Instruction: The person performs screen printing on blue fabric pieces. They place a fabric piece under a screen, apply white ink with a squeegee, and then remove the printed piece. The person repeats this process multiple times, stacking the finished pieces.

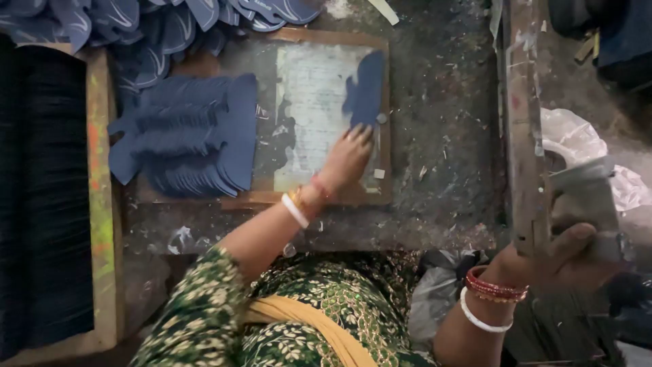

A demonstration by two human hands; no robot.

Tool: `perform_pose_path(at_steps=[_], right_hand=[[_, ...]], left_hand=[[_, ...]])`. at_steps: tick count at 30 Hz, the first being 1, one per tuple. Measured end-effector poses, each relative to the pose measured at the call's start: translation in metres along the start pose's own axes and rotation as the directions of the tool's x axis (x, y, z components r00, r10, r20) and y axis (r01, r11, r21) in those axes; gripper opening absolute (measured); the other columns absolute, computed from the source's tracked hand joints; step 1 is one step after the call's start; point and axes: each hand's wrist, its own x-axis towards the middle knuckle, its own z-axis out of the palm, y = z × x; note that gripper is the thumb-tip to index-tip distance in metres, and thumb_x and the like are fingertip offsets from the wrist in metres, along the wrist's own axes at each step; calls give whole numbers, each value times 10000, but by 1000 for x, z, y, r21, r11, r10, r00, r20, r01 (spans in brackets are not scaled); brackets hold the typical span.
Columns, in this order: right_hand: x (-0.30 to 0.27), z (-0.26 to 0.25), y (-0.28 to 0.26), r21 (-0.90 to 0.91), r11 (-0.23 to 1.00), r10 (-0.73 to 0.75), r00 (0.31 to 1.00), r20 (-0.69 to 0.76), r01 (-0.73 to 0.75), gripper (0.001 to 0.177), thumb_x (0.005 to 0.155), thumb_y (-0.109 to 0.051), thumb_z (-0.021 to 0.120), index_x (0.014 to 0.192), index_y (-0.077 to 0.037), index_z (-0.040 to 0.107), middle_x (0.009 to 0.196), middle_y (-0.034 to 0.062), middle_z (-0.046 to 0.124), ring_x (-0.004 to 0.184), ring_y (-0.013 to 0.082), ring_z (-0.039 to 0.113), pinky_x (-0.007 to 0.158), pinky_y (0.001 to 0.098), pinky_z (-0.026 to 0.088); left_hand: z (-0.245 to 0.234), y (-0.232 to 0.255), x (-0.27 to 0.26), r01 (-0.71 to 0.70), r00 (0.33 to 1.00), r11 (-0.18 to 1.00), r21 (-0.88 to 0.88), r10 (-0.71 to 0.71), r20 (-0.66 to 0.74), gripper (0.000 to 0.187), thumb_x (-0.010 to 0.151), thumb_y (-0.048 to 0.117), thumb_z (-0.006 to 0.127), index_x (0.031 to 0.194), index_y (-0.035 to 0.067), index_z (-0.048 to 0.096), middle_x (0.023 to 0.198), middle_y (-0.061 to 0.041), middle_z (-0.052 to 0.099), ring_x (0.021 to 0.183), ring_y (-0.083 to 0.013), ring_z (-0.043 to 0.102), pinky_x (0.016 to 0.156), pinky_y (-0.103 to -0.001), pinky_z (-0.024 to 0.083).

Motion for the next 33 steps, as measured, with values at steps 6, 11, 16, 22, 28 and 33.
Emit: perform_pose_path(at_steps=[6, 11, 16, 22, 28, 33], right_hand=[[3, 1, -5, -20, 995, -98, 995, 22, 99, 512, 1178, -298, 642, 1451, 70, 412, 1384, 275, 597, 1225, 338, 641, 1051, 471, 561], [-13, -12, -18, -327, 942, -55, 996, 72, 76, 449, 1197, -286, 583, 1398, 94, 453, 1270, 291, 608, 1122, 376, 638, 986, 473, 547], [-26, -23, -6, -567, 824, 82, 987, 138, 11, 413, 1221, -273, 517, 1352, 118, 496, 1137, 297, 607, 979, 392, 621, 901, 467, 510], [-47, -11, 18, -587, 809, 78, 982, 172, 38, 410, 1134, -231, 550, 1265, 157, 551, 897, 301, 605, 719, 411, 593, 694, 505, 491], [-73, -2, 32, -297, 946, -49, 962, 267, 130, 268, 1129, -149, 539, 1185, 111, 567, 855, 194, 615, 691, 274, 616, 636, 404, 508], [-58, -15, 32, -454, 871, -90, 971, 223, 185, 227, 1180, -165, 601, 1043, 15, 587, 837, 181, 592, 669, 283, 541, 652, 420, 449]], left_hand=[[-54, 36, -54, -93, 996, 990, -103, 93, -4, 362, 833, 220, 667, 1166, 85, 713, 1394, -107, 598, 1314, -302, 517, 1106, -477, 388], [-36, 10, -42, -112, 993, 966, -231, 117, 9, 308, 875, 218, 658, 1152, 114, 745, 1386, -72, 625, 1300, -278, 539, 1097, -407, 464], [-54, 20, -41, -186, 977, 959, -213, 204, 64, 322, 734, 286, 716, 1032, 176, 769, 1254, -29, 669, 1215, -258, 556, 967, -413, 492], [-46, 25, -65, -132, 983, 978, -162, 150, 103, 254, 822, 255, 698, 1066, 241, 768, 1279, 16, 667, 1237, -249, 541, 997, -420, 441], [-57, 13, -44, -170, 985, 954, -248, 168, -26, 368, 799, 275, 703, 1151, 184, 757, 1344, -20, 645, 1296, -264, 537, 1092, -414, 427], [-22, -30, 14, 3, 1000, 980, -199, -4, -6, 189, 946, 267, 683, 1055, 137, 766, 1236, -59, 710, 1201, -286, 599, 1078, -395, 462]])
